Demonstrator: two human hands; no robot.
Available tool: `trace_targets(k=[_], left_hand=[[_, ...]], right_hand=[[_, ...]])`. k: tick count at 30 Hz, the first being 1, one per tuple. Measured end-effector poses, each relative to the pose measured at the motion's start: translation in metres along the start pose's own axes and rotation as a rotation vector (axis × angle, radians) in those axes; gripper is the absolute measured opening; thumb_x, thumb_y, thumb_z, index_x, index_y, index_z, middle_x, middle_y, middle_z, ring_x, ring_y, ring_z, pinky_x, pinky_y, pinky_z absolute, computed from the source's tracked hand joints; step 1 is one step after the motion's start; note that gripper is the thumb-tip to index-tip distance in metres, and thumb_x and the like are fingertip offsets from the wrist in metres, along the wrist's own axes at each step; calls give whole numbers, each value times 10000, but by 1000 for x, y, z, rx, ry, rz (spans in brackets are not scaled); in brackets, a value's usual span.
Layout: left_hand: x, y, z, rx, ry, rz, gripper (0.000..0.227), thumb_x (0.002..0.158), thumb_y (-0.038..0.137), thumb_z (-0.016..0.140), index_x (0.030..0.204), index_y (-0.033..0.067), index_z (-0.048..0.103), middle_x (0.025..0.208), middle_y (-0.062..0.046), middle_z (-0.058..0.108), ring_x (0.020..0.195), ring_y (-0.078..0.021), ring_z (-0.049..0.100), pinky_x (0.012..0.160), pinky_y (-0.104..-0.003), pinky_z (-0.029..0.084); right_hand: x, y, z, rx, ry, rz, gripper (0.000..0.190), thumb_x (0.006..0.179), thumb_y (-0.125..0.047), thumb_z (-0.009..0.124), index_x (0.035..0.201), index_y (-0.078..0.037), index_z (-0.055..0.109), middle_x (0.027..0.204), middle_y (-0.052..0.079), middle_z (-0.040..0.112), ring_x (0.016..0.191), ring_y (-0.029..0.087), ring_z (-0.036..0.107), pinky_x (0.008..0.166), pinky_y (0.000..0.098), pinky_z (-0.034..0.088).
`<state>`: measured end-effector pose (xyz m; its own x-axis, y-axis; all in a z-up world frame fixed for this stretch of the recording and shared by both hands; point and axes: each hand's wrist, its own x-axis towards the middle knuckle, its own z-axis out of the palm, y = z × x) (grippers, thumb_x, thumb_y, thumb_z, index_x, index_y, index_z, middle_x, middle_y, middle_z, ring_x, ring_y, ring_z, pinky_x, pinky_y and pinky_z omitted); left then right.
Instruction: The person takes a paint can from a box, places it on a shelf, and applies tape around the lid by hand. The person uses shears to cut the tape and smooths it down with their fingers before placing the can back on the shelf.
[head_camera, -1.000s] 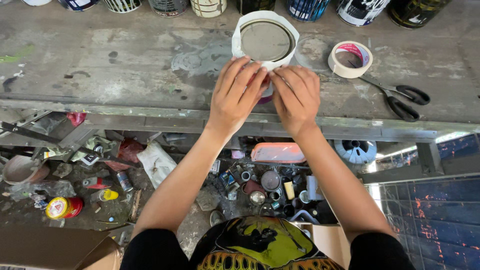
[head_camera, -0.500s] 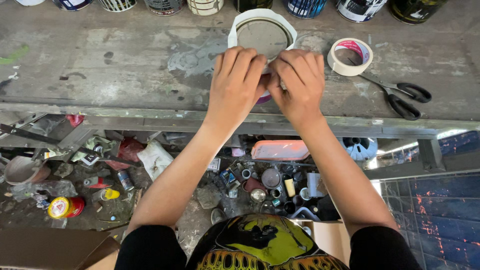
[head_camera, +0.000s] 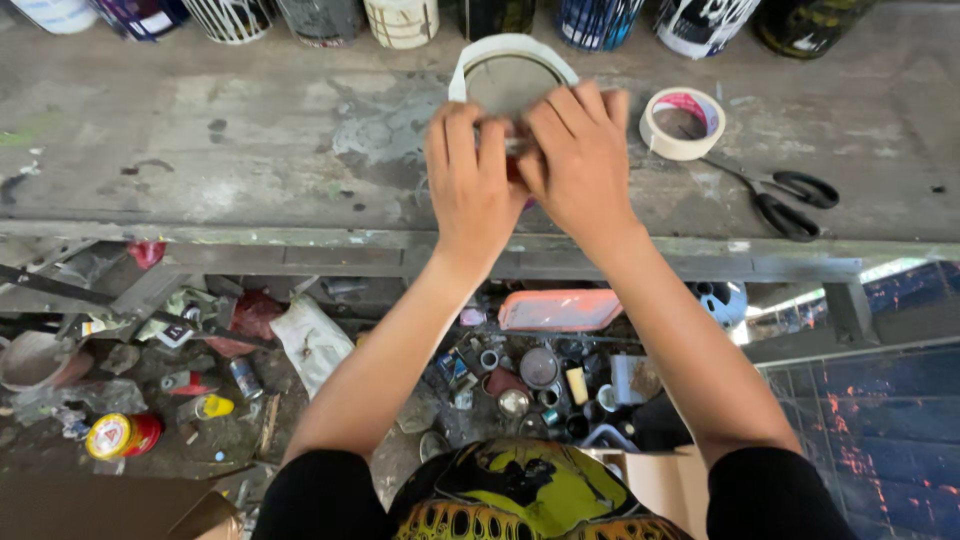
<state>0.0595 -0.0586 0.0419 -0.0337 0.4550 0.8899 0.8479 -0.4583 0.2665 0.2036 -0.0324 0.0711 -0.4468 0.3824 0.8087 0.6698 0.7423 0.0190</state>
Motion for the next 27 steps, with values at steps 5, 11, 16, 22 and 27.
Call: trace_targets(k=[5, 11, 16, 22, 27], left_hand=[[-27, 9, -6, -59, -4, -21, 657, 834, 224, 888, 1367, 53, 543, 1487, -229, 335, 1405, -473, 388, 1165, -564, 395], [-40, -14, 1, -267, -67, -115, 774, 841, 270, 940, 1436, 110, 471, 1589, -227, 285, 1452, -437, 439, 1192, -524, 467], [-14, -62, -2, -474, -198, -26, 938, 726, 298, 991, 1426, 135, 388, 1601, -175, 307, 1492, -428, 400, 1232, -528, 452], [-12, -54, -25, -235, -85, 244, 860, 792, 319, 939, 1456, 80, 448, 1517, -151, 391, 1433, -401, 403, 1210, -563, 388], [-14, -25, -22, -144, -40, 320, 410, 895, 71, 833, 1266, 1, 674, 1303, -112, 600, 1256, -333, 572, 1095, -502, 483]], right_hand=[[-36, 13, 27, 539, 416, 441, 330, 1040, -133, 542, 1351, -23, 543, 1354, 142, 586, 1244, 239, 581, 1085, 410, 467], [-57, 19, 58, 1002, 113, 777, 481, 1138, -211, 427, 1559, 21, 451, 1476, 187, 600, 1337, 213, 571, 1140, 338, 459], [-70, -35, 42, 641, 154, 641, 579, 1092, -151, 541, 1585, 68, 329, 1585, 236, 435, 1439, 327, 485, 1190, 393, 388], [-67, -41, 15, 256, 289, 289, 346, 967, -10, 729, 1300, 4, 638, 1368, 178, 577, 1244, 346, 630, 1076, 443, 512], [-39, -11, 6, 92, 284, -102, 351, 808, 14, 806, 1139, 22, 690, 1167, 155, 673, 1080, 345, 668, 939, 458, 521]])
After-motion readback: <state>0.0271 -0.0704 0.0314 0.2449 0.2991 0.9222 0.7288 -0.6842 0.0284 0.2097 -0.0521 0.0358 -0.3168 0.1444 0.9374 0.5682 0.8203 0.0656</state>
